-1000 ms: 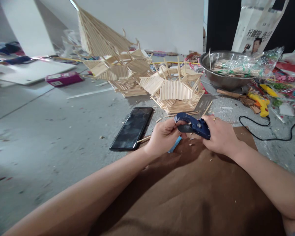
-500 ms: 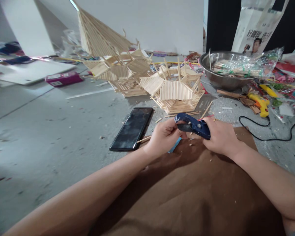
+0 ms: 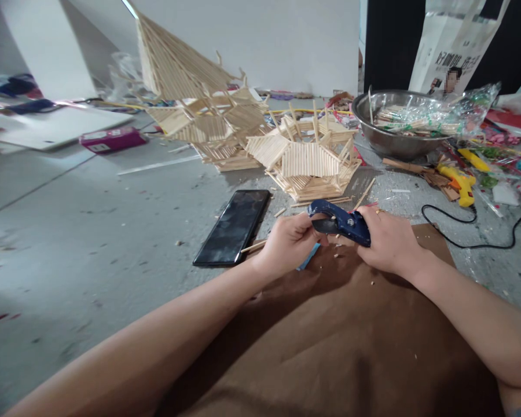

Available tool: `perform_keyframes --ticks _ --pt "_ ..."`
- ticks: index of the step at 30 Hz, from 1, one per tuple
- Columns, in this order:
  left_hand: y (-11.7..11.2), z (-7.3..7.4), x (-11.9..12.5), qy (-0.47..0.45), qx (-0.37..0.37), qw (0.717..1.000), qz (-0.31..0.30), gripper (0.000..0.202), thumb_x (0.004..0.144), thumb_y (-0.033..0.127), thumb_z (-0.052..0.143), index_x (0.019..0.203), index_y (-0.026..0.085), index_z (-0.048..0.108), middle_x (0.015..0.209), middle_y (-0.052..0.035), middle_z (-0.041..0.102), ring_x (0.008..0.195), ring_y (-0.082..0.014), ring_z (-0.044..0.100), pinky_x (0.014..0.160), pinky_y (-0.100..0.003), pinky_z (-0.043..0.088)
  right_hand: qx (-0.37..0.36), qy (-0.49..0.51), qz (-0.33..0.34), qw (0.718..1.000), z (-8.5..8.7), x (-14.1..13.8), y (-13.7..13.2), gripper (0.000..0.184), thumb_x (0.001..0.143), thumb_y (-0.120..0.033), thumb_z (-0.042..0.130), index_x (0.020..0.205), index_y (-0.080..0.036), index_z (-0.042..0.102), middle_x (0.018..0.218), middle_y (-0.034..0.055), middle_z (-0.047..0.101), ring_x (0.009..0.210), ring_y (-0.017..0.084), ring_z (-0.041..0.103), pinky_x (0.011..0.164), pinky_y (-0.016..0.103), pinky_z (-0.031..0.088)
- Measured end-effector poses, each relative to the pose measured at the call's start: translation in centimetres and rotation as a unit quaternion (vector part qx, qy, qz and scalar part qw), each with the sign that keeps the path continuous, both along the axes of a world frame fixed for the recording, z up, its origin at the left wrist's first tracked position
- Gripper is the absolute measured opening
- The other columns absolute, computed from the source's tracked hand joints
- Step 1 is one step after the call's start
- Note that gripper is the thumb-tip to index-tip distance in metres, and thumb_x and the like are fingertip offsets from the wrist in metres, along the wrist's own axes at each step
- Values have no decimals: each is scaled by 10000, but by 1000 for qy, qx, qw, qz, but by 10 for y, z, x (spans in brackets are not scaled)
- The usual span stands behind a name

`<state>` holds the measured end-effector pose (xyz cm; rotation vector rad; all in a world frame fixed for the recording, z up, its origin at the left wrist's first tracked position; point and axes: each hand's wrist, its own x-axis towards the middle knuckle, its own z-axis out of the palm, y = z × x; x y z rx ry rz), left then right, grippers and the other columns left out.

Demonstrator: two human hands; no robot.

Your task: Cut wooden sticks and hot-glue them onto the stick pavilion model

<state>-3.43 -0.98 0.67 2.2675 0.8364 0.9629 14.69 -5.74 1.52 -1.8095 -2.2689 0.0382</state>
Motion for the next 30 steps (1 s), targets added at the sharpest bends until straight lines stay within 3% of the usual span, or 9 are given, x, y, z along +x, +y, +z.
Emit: perform_keyframes --ticks 12,19,30 --pt "2 2 -2 29 29 999 -7 200 736 103 400 653 135 580 507 4 594 481 -90 557 468 -162 383 -3 -12 -9 1000 -1 0 -1 344 736 -373 421 990 -165 525 868 85 655 766 241 605 572 291 346" --pt "0 3 0 42 -2 999 8 195 757 118 410 659 141 577 507 4 602 496 -99 575 481 -172 400 -12 -21 -23 999 -1 1 0 356 739 -418 430 970 -168 532 764 78 662 678 229 607 543 281 318" --pt "-2 4 3 36 -58 997 39 185 748 118 425 630 143 565 481 14 589 472 -98 567 476 -177 408 -18 -71 -40 997 -3 1 3 311 695 -300 435 955 -157 529 722 77 659 643 225 608 524 278 304"
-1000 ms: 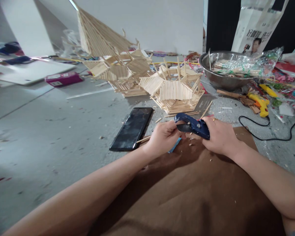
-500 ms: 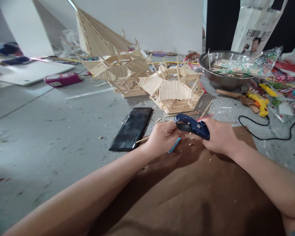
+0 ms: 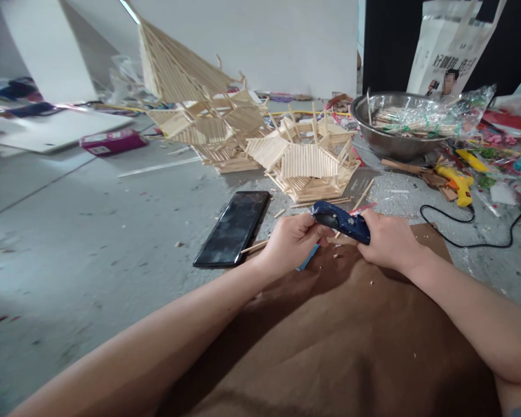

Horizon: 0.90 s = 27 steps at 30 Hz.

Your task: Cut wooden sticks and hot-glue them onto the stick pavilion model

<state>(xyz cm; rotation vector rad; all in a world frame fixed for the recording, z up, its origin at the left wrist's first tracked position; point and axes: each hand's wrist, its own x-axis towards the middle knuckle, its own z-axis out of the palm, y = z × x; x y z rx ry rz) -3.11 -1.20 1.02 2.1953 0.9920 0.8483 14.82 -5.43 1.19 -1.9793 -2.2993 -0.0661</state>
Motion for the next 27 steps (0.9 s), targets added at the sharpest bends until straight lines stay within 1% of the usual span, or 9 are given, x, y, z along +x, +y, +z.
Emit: perform_keyframes --ticks 4,8,12,15,21,24,27 --pt "1 -1 1 -6 -25 1000 -1 191 761 136 424 627 144 559 490 16 586 455 -92 559 480 -179 414 4 -12 0 1000 -1 1 0 311 704 -323 434 941 -151 538 714 85 660 632 231 612 513 282 303" --pt "4 -4 1 -3 -26 1000 -2 198 764 139 418 635 148 569 496 19 585 457 -91 553 481 -180 410 18 -16 0 1000 -3 0 1 322 713 -338 435 958 -158 539 684 78 660 605 233 612 497 282 297" --pt "6 -10 1 -4 0 1000 21 162 759 186 459 667 147 587 528 13 597 487 -97 552 472 -178 392 21 -1 -7 1000 -4 0 1 332 725 -362 436 972 -165 538 693 73 663 607 233 614 505 287 316" --pt "7 -13 1 -2 29 999 32 122 739 215 511 678 148 593 514 22 581 479 -93 532 467 -175 377 25 18 -15 999 -3 -2 0 367 731 -377 435 1010 -158 528 757 83 669 664 245 619 530 299 342" --pt "6 -13 -1 11 74 997 24 194 729 112 438 619 138 595 495 11 560 482 -93 522 474 -173 363 10 40 -5 999 3 -4 -3 415 692 -301 455 1082 -163 490 947 87 642 799 255 602 568 310 368" --pt "7 -13 -3 3 71 997 4 238 674 35 399 640 142 609 499 17 564 484 -87 526 492 -169 372 -5 40 19 999 3 -3 -2 446 688 -296 457 1108 -146 472 950 97 634 832 257 587 592 317 376" --pt "9 -14 -4 4 69 997 -16 255 649 14 388 614 147 603 493 22 564 486 -82 526 502 -164 375 -10 38 33 999 2 -2 -1 447 696 -302 452 1110 -134 469 943 104 633 858 263 579 615 325 382"
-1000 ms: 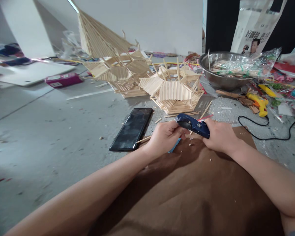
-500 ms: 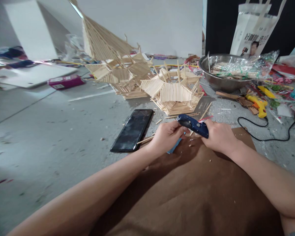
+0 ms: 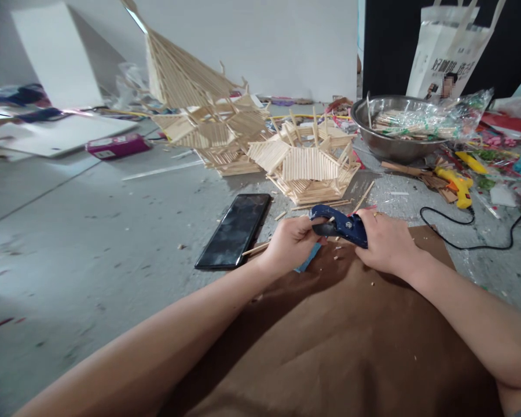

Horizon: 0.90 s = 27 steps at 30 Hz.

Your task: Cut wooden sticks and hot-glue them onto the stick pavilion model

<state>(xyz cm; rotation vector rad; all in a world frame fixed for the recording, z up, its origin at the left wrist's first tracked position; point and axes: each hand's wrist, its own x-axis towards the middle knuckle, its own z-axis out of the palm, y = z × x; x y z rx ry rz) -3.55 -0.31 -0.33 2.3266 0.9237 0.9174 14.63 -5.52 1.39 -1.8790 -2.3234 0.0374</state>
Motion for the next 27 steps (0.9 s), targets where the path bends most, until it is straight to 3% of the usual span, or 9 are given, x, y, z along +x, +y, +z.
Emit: perform_keyframes --ticks 18,27 --pt "-1 -1 0 -5 27 999 -17 222 728 87 392 617 143 576 513 10 572 488 -81 523 495 -159 368 -1 7 -11 1000 0 1 0 431 681 -297 453 1093 -174 483 1015 84 623 856 257 592 608 312 372" --pt "-2 0 0 5 13 1000 -9 224 735 105 400 601 149 573 519 -1 579 512 -97 543 514 -172 379 -6 4 -18 1000 -1 2 0 393 693 -326 456 1055 -181 505 891 66 657 786 236 604 572 284 330"
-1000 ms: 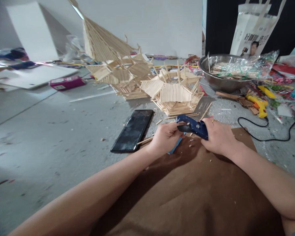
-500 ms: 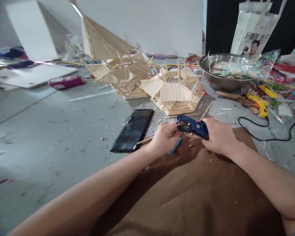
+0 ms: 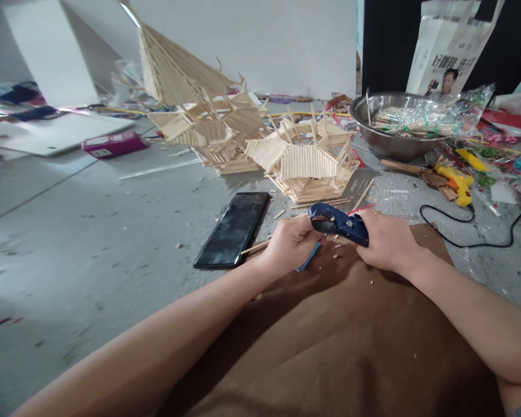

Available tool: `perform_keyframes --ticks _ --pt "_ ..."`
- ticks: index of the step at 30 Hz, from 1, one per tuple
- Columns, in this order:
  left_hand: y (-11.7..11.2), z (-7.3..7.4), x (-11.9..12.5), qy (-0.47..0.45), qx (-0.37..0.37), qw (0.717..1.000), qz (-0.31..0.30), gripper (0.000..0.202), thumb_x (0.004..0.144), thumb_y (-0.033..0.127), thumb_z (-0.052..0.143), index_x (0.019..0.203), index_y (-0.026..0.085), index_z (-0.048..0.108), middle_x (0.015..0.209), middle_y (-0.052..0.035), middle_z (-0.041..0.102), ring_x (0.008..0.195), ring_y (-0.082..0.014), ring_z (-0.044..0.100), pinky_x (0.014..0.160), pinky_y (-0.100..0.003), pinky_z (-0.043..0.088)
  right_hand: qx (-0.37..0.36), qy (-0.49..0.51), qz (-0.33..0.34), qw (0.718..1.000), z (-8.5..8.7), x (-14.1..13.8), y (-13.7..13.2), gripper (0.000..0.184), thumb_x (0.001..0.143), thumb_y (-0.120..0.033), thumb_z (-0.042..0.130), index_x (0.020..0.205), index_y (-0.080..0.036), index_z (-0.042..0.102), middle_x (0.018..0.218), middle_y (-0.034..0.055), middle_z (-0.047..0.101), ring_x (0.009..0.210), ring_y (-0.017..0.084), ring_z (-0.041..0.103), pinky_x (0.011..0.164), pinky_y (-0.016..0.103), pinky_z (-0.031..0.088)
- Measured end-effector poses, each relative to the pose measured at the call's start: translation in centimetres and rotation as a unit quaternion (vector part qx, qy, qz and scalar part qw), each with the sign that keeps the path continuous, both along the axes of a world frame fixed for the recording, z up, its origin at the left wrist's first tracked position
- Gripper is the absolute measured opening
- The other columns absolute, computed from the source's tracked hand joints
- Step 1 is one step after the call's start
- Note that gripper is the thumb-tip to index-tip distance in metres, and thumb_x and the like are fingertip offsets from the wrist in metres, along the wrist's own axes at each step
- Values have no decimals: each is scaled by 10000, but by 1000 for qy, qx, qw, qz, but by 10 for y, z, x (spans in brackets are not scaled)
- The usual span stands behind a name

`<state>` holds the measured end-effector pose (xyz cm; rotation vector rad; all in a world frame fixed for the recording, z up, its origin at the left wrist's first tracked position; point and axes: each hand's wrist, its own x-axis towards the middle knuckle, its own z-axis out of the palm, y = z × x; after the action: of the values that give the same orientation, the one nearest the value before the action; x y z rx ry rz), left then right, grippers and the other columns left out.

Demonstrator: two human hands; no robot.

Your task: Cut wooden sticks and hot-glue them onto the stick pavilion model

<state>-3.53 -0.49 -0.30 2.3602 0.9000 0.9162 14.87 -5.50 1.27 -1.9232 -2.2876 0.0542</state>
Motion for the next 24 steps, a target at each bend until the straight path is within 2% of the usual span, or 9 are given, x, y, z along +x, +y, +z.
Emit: perform_keyframes --ticks 5,10,13,15,20,24 --pt "-2 2 1 -1 -28 1000 2 213 749 127 416 631 154 591 531 0 591 524 -99 553 529 -177 388 -1 -14 -16 1000 -1 -1 0 366 724 -388 438 1006 -171 524 797 70 664 692 227 603 555 287 317" --pt "-3 3 4 0 -36 999 5 248 800 224 430 639 145 602 506 3 568 502 -89 531 510 -175 372 2 -41 -36 999 -3 -2 1 328 729 -388 427 953 -178 544 722 68 659 660 228 601 543 289 306" --pt "-1 3 4 -1 -62 998 17 283 811 275 427 630 145 601 496 8 558 487 -81 518 499 -174 371 26 -54 -68 996 -4 5 7 340 737 -384 421 997 -190 524 787 69 662 689 235 602 549 292 314" --pt "1 3 4 -19 -110 993 34 281 803 305 440 638 149 605 503 12 562 476 -76 521 486 -171 375 49 -74 -93 992 -6 12 12 369 745 -377 416 1038 -173 505 868 92 654 739 245 598 579 303 330" --pt "13 5 -1 -123 -252 951 129 249 720 375 544 625 155 612 440 33 516 386 -61 478 397 -164 340 38 -122 -104 986 -14 26 23 391 737 -345 428 1061 -137 502 884 119 644 788 262 589 639 324 346" --pt "31 11 -13 -210 -263 921 197 283 681 391 581 556 138 591 488 9 551 345 -46 451 352 -168 313 29 -132 -72 988 -18 27 23 397 732 -337 428 1083 -167 502 892 104 641 793 271 586 644 338 342"
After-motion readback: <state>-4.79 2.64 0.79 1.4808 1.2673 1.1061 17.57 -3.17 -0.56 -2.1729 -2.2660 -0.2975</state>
